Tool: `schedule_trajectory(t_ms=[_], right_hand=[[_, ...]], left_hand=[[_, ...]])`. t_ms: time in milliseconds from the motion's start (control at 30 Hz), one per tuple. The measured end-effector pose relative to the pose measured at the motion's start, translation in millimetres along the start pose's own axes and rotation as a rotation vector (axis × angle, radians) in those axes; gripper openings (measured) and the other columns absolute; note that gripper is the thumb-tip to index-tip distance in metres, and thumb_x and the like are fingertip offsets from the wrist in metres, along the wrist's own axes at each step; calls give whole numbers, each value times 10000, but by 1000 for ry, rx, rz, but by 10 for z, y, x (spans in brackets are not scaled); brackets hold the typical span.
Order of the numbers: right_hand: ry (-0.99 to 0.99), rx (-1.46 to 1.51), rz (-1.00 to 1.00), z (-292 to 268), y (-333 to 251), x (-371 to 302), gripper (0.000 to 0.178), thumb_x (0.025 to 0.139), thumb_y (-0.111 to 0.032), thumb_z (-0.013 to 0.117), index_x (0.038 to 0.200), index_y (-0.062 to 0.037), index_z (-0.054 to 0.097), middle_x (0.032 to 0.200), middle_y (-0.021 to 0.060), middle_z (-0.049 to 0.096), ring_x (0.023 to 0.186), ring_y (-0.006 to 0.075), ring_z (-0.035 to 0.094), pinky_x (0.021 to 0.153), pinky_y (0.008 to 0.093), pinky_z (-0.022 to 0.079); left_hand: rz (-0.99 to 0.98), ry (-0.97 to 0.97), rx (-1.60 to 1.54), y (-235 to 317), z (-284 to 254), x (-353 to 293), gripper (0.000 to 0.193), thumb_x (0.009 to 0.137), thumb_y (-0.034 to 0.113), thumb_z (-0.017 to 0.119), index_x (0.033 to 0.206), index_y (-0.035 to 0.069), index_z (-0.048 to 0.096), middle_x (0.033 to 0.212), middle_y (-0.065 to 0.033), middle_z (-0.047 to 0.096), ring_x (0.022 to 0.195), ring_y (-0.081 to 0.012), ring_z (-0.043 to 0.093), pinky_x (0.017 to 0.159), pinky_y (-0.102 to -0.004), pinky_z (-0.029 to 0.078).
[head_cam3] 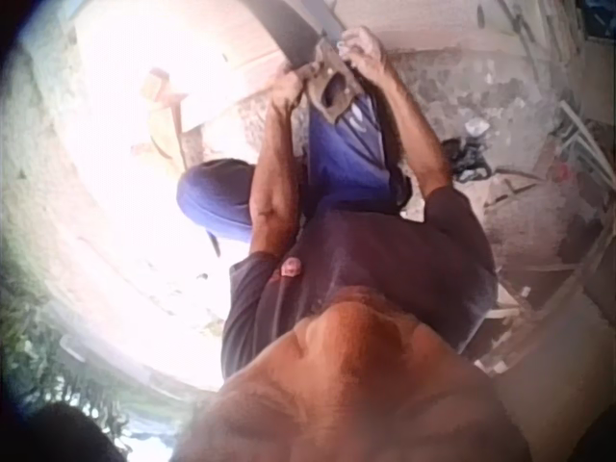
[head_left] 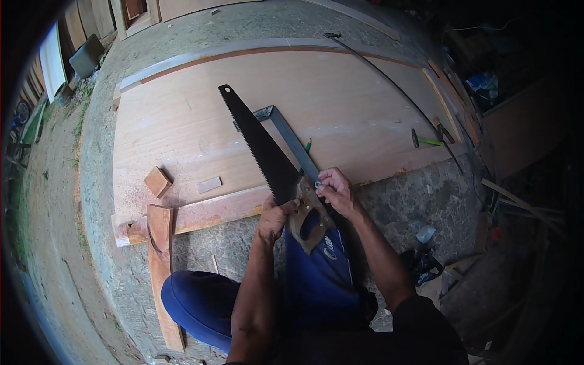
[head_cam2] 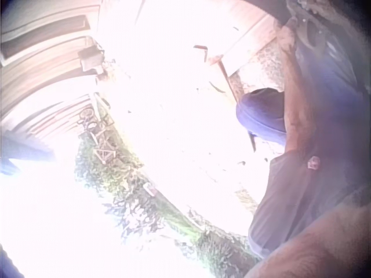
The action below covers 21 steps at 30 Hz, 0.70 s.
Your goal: The person assembles a wooden frame on a large plywood sheet. They position a wooden plank, use a hammer to drive nails into the wood, and use a square tool to ensure alignment.
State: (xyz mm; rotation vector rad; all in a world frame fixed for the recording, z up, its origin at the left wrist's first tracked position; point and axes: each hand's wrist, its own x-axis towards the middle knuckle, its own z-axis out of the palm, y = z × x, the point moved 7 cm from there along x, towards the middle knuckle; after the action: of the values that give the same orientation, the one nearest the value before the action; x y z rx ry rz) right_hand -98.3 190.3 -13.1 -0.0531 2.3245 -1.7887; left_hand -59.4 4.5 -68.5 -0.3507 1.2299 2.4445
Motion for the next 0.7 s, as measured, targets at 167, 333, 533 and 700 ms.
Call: schedule_trajectory(t_ms=[167,333,533,700], right_hand=[[-49,-137,109,107,63,37,183,917,-73,629,1075,17,649,876,87,703,756,141,667,698,308,545],[-40,-395,-43,141,-68,41,153,915,-64,641,1053,-18,688,837,65,690,735,125,645,692,297,531],[-19,-437,-148,202,-189,30,167,909,-50,628,1062,-42,695,834,98,693,726,162,653,688,320,526],[28,-376,-36,119,-149,40,168,927,-50,611,1075,-32,688,847,131,708,732,186,669,692,316,527]], left_hand=[[-3,-14,14,1,18,-6,284,842,9,721,1118,13,658,985,-46,693,868,-154,630,795,-299,500],[-2,-26,11,-7,5,0,281,843,4,735,1112,14,656,999,-44,690,885,-156,636,806,-300,502],[-4,-38,23,-14,-4,22,285,836,7,746,1108,16,661,1001,-42,693,883,-157,640,812,-303,505],[-11,-29,12,6,-2,-6,293,837,5,741,1118,15,659,1008,-45,693,902,-158,641,822,-301,506]])
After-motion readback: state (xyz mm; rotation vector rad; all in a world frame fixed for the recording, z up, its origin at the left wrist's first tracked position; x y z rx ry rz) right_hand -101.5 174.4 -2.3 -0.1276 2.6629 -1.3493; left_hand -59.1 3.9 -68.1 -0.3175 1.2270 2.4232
